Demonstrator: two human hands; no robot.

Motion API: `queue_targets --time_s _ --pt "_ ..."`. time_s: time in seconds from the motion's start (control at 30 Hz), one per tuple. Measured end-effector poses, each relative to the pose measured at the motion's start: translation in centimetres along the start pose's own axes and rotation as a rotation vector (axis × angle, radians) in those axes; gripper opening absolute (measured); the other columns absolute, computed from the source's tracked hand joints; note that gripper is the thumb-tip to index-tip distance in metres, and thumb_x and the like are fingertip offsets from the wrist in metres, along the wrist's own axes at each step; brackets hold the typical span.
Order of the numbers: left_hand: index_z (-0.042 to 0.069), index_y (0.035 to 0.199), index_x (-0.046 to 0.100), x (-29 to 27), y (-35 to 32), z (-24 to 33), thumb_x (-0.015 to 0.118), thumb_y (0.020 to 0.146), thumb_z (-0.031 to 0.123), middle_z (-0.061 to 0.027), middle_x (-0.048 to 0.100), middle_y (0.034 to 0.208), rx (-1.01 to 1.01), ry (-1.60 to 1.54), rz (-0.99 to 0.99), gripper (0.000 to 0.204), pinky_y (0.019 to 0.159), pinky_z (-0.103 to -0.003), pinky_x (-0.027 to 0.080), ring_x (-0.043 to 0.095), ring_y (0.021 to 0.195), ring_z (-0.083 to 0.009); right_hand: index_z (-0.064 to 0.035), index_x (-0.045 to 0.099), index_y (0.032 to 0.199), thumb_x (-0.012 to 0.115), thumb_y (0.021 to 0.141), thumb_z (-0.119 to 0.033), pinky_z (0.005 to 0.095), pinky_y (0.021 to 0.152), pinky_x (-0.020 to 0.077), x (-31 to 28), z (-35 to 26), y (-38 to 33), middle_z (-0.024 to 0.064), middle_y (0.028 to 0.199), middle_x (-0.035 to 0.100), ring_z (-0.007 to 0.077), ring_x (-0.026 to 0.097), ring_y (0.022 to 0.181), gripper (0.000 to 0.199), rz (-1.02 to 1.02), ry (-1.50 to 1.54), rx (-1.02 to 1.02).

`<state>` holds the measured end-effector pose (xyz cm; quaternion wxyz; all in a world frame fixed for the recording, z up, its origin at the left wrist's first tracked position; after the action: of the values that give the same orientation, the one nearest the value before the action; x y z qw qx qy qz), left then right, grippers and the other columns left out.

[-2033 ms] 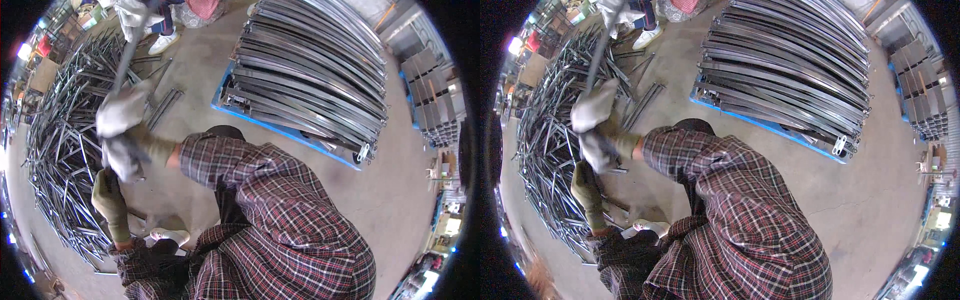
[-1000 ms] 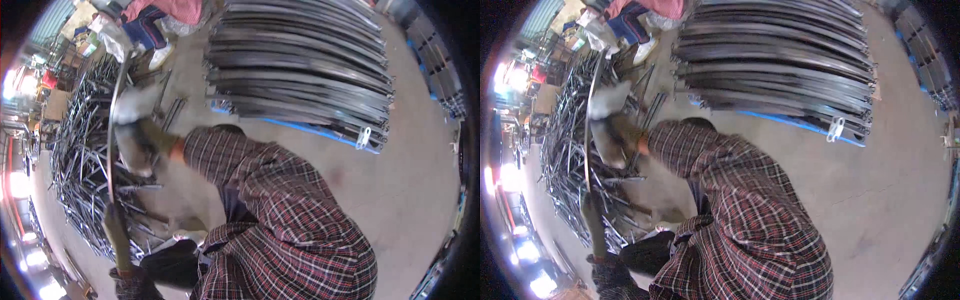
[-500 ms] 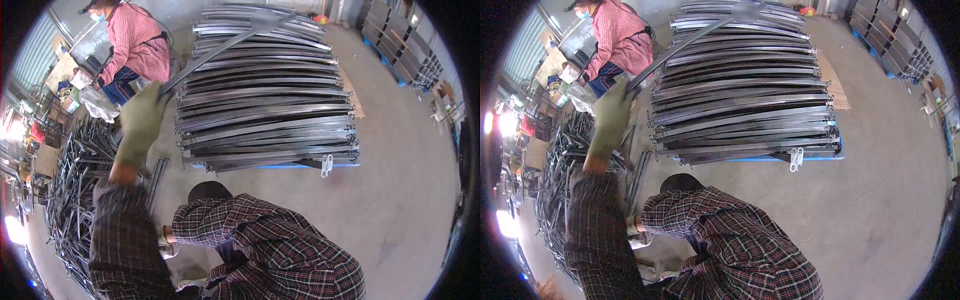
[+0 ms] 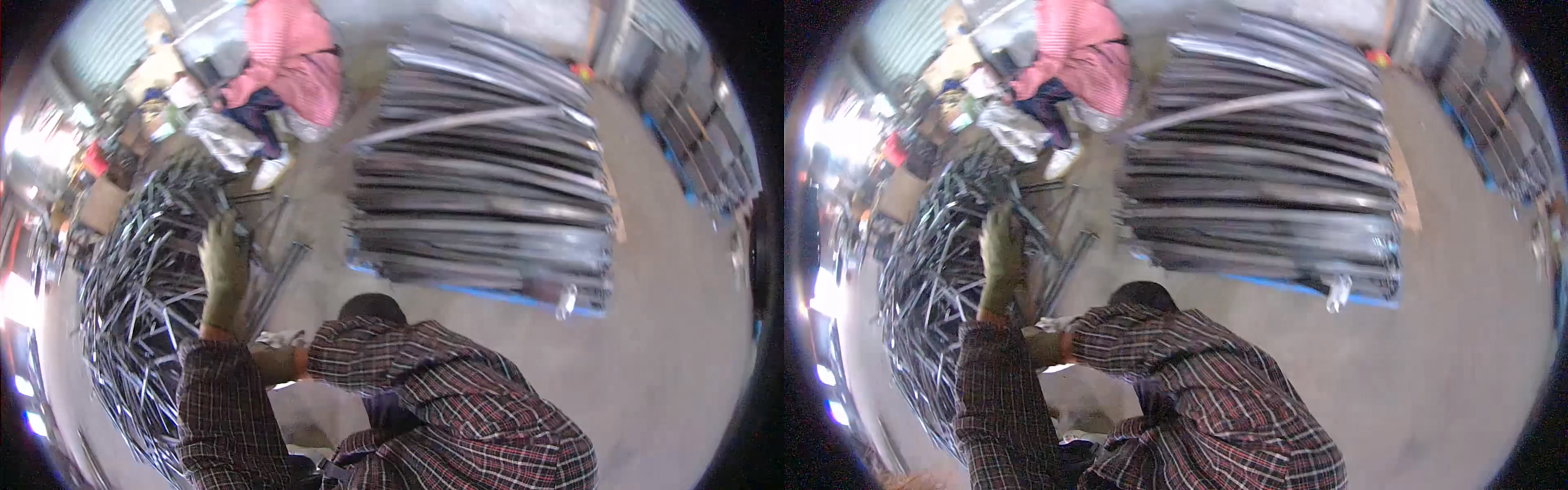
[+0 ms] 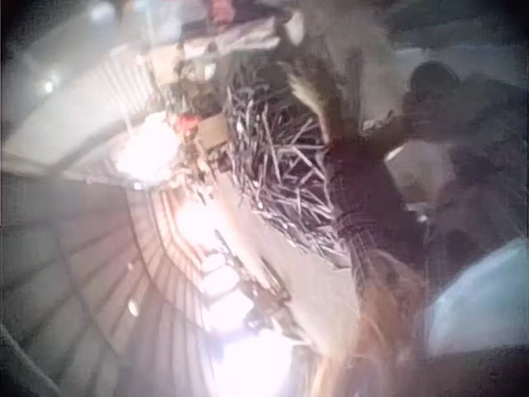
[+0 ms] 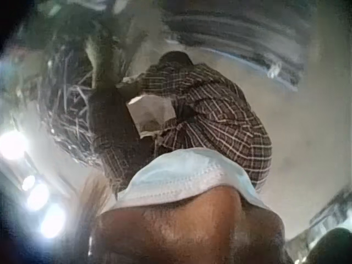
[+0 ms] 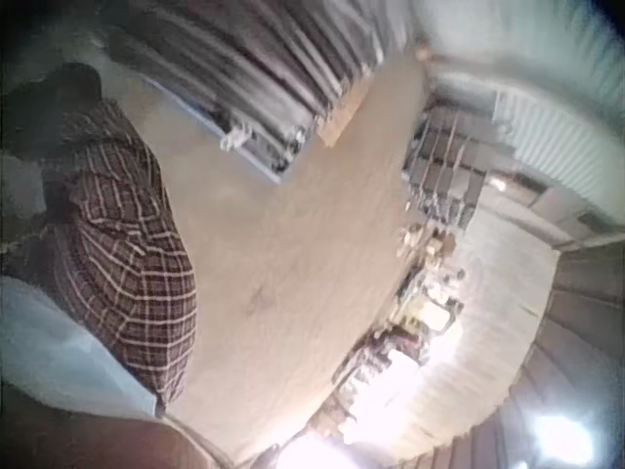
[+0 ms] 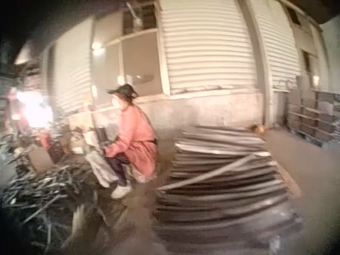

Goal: Picking up individual curved metal parts from a pile, wiping them with a cloth, and stacking them neatly on a pallet.

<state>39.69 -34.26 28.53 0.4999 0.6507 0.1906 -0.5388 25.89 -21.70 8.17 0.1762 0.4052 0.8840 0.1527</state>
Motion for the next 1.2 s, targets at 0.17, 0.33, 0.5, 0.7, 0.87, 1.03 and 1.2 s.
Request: queue_targets --time_s 0.17,0.33,0.5,0.7,0.87,1.03,1.2 --pt "0.007 0.137 0.059 -6.4 -10.7 -5.8 0.067 0.091 0.014 -0.0174 0.059 0.132 -0.158 -0.159 0.007 0.047 0.103 -0.047 0.046 0.055 0.124 -0.0397 -0.0049 0.069 0.094 0.072 0.085 -0.024 0.0501 0.071 0.0524 -1.4 -7.7 -0.6 0.0184 0.092 0.07 0.0408 0.068 0.081 0.022 -0.285 -0.609 0.093" --pt "0.002 0.132 0.061 -14.5 -21.8 -8.5 0.065 0.091 0.005 -0.0178 0.061 0.13 -0.35 -0.302 0.163 0.041 0.102 -0.042 0.049 0.06 0.119 -0.0391 -0.0058 0.073 0.1 0.067 0.09 -0.022 0.0456 0.075 0.054 -12.1 -17.1 1.0 0.0196 0.089 0.071 0.037 0.071 0.084 0.02 0.182 -0.577 0.02" --pt "0.002 0.129 0.063 -13.6 -37.2 -14.9 0.063 0.096 0.006 -0.017 0.065 0.12 -0.664 -0.356 0.165 0.033 0.096 -0.036 0.051 0.065 0.115 -0.0328 -0.0057 0.072 0.097 0.066 0.081 -0.013 0.0489 0.077 0.0521 -26.4 -27.1 -3.7 0.0184 0.092 0.071 0.0382 0.068 0.089 0.019 0.422 -1.23 -0.364" --pt "0.001 0.119 0.069 -12.9 -41.9 -15.5 0.064 0.097 0.011 -0.017 0.069 0.112 -0.848 -0.44 0.103 0.025 0.092 -0.039 0.053 0.069 0.108 -0.0345 -0.0093 0.068 0.083 0.064 0.088 -0.018 0.0487 0.069 0.0523 -47.6 -27.8 -11.3 0.0154 0.079 0.067 0.0354 0.067 0.075 0.011 0.508 -1.995 0.163" --pt "0.003 0.115 0.07 -10.3 -41.9 -15.4 0.067 0.095 0.016 -0.0169 0.068 0.112 -0.715 -0.32 -0.066 0.024 0.089 -0.043 0.053 0.066 0.105 -0.0385 -0.0065 0.073 0.094 0.061 0.086 -0.016 0.0532 0.085 0.0542 -60.5 -20.7 -23.3 0.0212 0.099 0.074 0.0422 0.07 0.096 0.017 0.376 -1.854 0.818" --pt "0.003 0.113 0.071 -9.7 -43.7 -14.8 0.067 0.095 0.016 -0.0175 0.069 0.109 -0.691 -0.326 -0.138 0.023 0.088 -0.043 0.053 0.067 0.103 -0.0387 -0.0054 0.078 0.094 0.064 0.087 -0.015 0.0474 0.084 0.0575 -57.5 -21.0 -21.4 0.0245 0.099 0.074 0.0387 0.074 0.096 0.018 0.435 -1.831 0.86" --pt "0.001 0.114 0.071 -9.0 -43.4 -13.7 0.065 0.092 0.008 -0.0177 0.07 0.106 -0.674 -0.375 -0.2 0.023 0.084 -0.042 0.055 0.071 0.096 -0.0345 -0.0094 0.079 0.093 0.063 0.086 -0.012 0.0449 0.084 0.0594 -58.1 -21.0 -19.6 0.0187 0.1 0.076 0.0364 0.074 0.096 0.017 0.339 -1.953 0.884"
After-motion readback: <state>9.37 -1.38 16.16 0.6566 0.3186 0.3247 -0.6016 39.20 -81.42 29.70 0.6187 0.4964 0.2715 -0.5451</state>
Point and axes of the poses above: each hand's wrist, its own y-axis towards the middle knuckle, its own x-axis out of the palm, z = x × y, the point moved 9 cm from there along y, towards the middle knuckle
